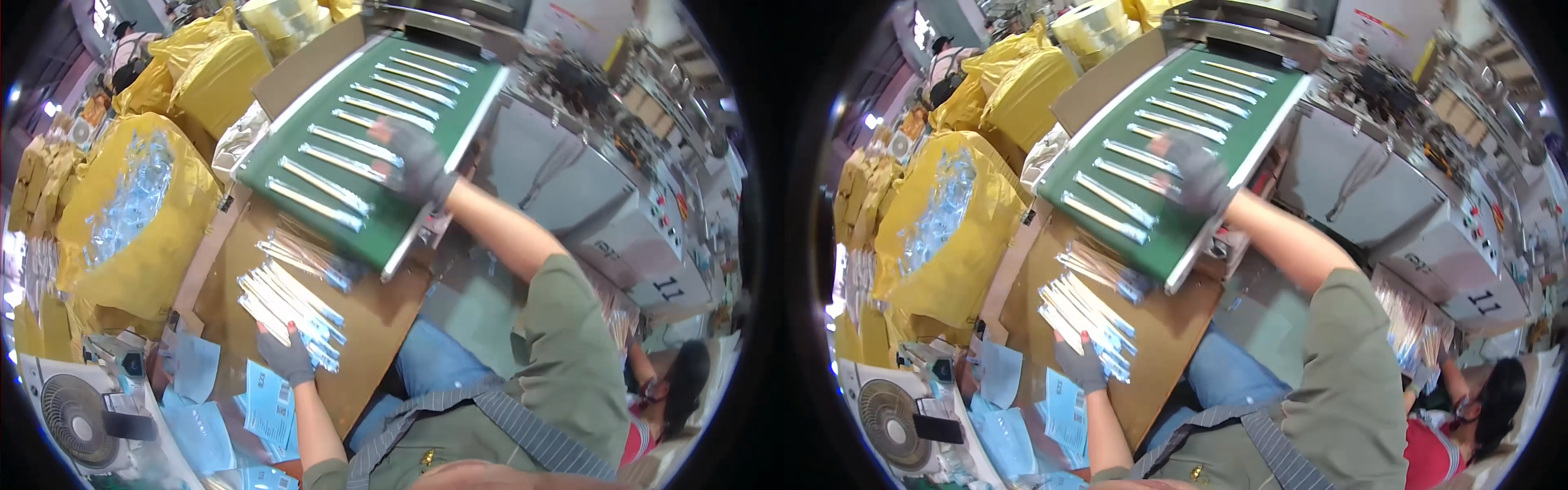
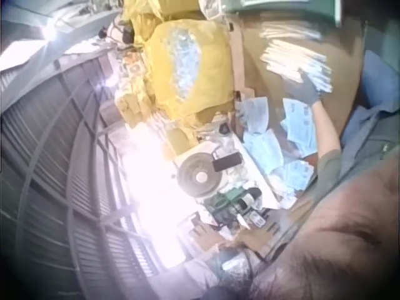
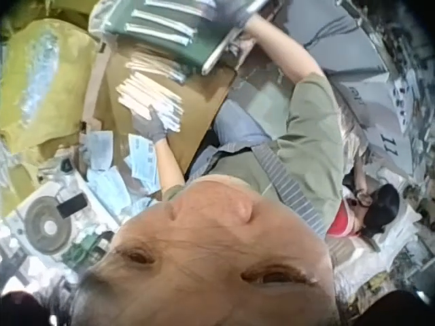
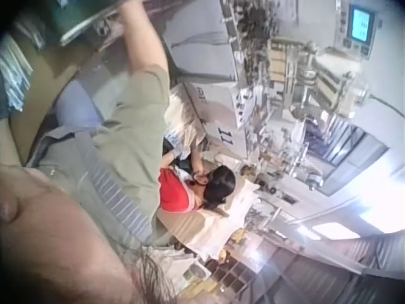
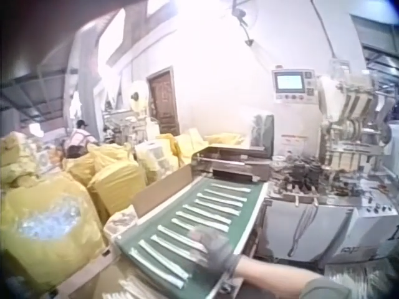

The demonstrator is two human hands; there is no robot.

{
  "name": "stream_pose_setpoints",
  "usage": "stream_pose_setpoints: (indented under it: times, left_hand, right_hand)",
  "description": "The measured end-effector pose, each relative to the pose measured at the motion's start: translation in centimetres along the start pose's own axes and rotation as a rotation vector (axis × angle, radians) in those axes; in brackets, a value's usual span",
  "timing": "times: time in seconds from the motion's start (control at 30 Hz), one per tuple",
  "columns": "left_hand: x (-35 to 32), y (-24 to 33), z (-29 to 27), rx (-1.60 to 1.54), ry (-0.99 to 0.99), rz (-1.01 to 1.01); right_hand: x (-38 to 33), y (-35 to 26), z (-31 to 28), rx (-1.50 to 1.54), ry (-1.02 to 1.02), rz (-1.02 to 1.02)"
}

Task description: The recorder is packaging bundles of sticks (incense or skewers) into plastic sleeves and placing them onto a conveyor belt.

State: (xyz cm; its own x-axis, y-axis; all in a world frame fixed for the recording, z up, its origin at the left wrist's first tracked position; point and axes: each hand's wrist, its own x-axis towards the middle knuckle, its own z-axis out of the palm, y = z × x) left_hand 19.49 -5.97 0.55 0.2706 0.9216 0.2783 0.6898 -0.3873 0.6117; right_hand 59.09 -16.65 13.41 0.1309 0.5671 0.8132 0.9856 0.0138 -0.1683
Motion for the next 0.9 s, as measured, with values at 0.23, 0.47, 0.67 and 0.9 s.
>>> stream_pose_setpoints:
  times: [0.23, 0.47, 0.67, 0.9]
  left_hand:
    - [-0.6, -0.5, 0.1, 0.040, 0.071, 0.100]
    - [-0.9, -0.9, -0.1, 0.028, 0.074, 0.093]
    - [0.4, -0.8, 0.7, 0.011, 0.040, 0.060]
    - [2.4, 2.7, 0.7, -0.485, -0.034, -0.542]
  right_hand:
    - [4.0, 23.9, -1.5, -0.655, -0.424, 0.979]
    - [4.6, 12.6, 4.6, -0.043, -0.623, 0.499]
    - [0.9, -13.3, 7.4, -0.020, -0.687, 0.087]
    - [-0.3, -16.4, 17.2, 0.135, -0.688, 0.691]
